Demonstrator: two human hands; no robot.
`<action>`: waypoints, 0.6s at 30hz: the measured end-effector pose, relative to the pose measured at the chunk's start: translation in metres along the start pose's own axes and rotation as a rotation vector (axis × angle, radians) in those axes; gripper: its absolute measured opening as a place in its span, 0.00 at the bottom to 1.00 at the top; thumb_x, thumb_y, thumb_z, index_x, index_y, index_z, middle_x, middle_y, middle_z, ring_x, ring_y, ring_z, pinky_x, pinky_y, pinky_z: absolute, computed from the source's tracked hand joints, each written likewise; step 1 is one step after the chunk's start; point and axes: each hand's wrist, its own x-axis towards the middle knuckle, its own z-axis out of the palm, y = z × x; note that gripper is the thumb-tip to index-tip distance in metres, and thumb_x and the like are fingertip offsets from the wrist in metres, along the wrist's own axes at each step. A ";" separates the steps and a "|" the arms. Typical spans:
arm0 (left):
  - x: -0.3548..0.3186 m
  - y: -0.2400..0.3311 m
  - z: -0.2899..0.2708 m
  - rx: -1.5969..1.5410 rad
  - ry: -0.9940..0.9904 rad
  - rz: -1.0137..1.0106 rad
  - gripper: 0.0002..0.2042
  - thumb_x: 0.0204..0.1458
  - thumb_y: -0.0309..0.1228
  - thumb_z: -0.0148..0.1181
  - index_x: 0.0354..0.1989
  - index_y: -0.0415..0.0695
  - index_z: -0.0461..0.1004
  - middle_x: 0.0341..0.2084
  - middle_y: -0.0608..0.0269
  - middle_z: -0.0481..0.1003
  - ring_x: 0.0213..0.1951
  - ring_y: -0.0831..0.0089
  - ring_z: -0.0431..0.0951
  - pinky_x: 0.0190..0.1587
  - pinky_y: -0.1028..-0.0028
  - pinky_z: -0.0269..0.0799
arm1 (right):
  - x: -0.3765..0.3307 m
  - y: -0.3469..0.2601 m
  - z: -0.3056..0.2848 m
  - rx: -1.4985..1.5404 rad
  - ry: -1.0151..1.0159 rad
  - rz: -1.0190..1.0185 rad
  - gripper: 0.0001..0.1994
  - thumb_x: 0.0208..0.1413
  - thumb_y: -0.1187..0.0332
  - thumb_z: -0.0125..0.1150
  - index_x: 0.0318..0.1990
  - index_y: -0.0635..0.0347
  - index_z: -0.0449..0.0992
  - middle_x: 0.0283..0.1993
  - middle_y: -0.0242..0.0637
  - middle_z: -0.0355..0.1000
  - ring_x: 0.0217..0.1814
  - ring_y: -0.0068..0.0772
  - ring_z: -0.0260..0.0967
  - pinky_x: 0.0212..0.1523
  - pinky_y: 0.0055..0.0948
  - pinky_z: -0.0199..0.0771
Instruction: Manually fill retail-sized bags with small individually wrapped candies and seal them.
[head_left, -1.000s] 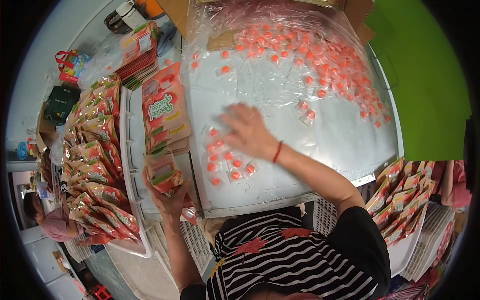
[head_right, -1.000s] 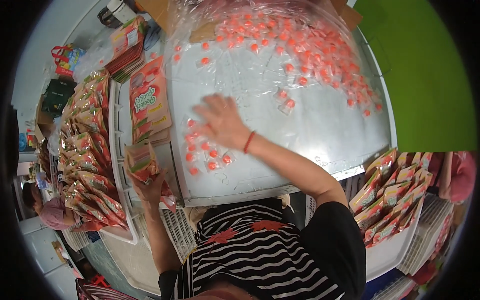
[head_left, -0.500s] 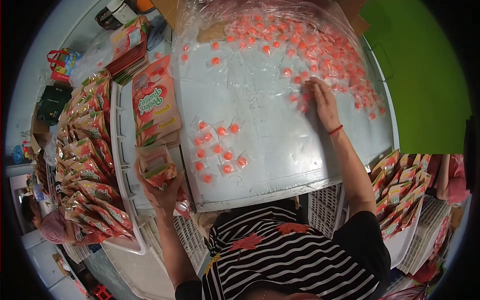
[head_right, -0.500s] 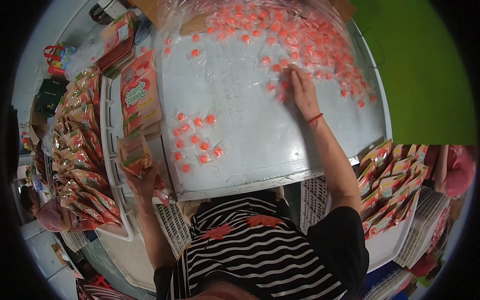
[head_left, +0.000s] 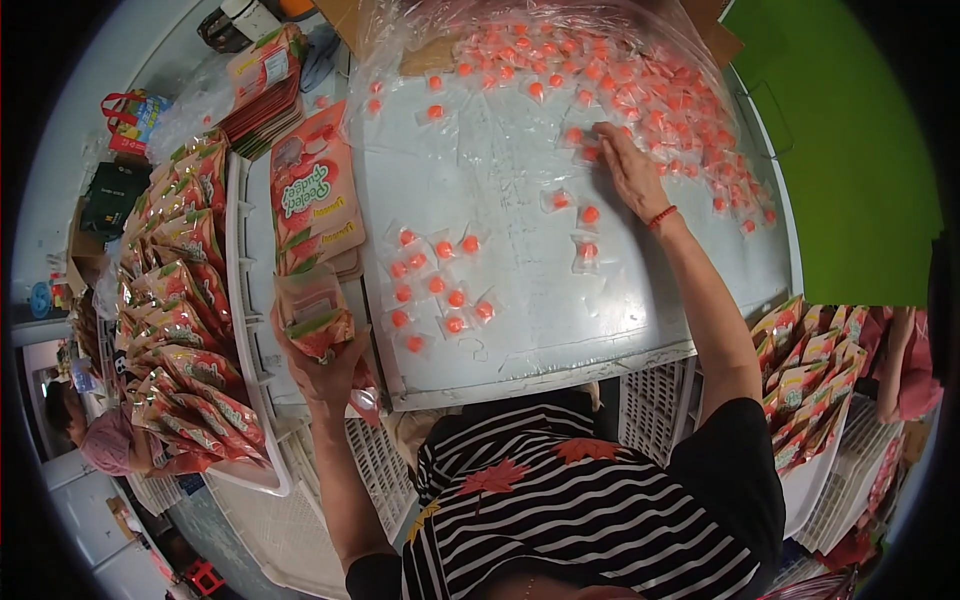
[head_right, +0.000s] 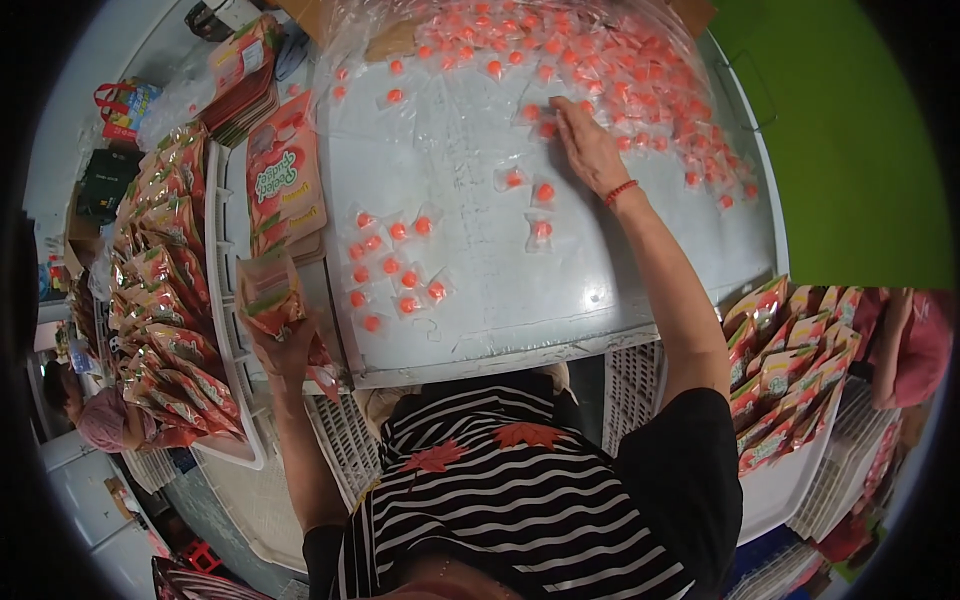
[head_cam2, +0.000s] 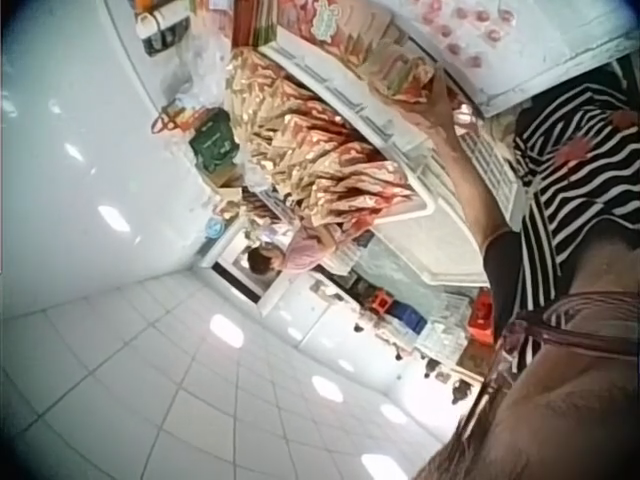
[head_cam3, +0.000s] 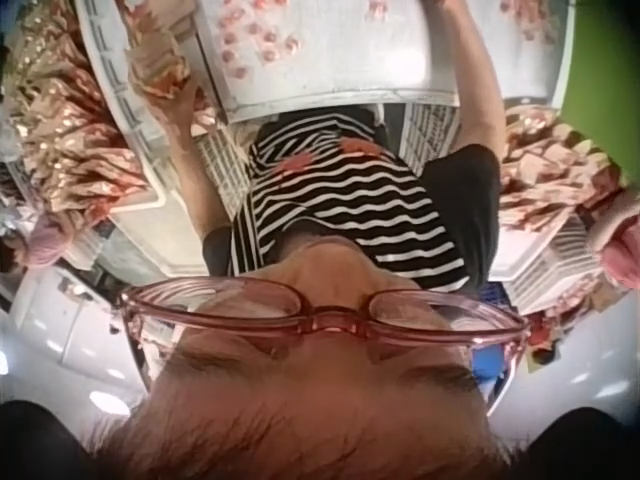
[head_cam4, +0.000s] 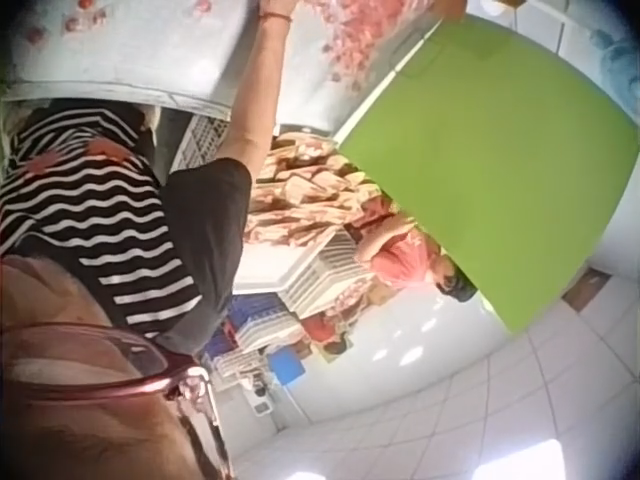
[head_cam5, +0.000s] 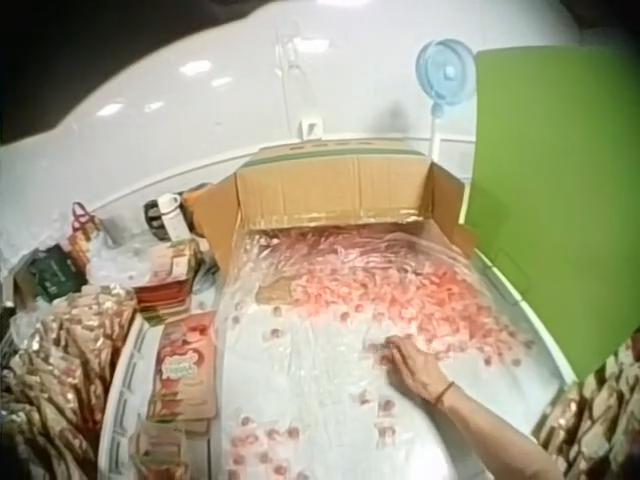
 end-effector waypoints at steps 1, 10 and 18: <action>0.001 0.000 0.001 0.002 0.001 -0.005 0.50 0.29 0.26 0.75 0.63 0.39 0.48 0.53 0.49 0.62 0.52 0.60 0.66 0.54 0.66 0.64 | 0.001 0.000 0.003 0.002 -0.005 -0.001 0.15 0.64 0.66 0.42 0.56 0.58 0.64 0.51 0.43 0.69 0.52 0.41 0.69 0.53 0.30 0.68; 0.004 0.000 0.008 -0.014 -0.029 -0.102 0.49 0.29 0.27 0.76 0.63 0.40 0.49 0.52 0.50 0.63 0.51 0.63 0.67 0.53 0.67 0.65 | 0.021 0.010 0.009 -0.268 -0.163 -0.457 0.19 0.63 0.57 0.40 0.52 0.57 0.70 0.60 0.40 0.62 0.65 0.45 0.54 0.64 0.36 0.52; -0.003 -0.018 0.000 -0.081 -0.013 -0.061 0.49 0.29 0.25 0.75 0.62 0.40 0.49 0.50 0.52 0.64 0.49 0.63 0.67 0.52 0.68 0.65 | -0.031 0.017 -0.033 0.927 -0.061 0.159 0.27 0.64 0.50 0.38 0.62 0.60 0.58 0.60 0.42 0.62 0.68 0.37 0.50 0.67 0.34 0.45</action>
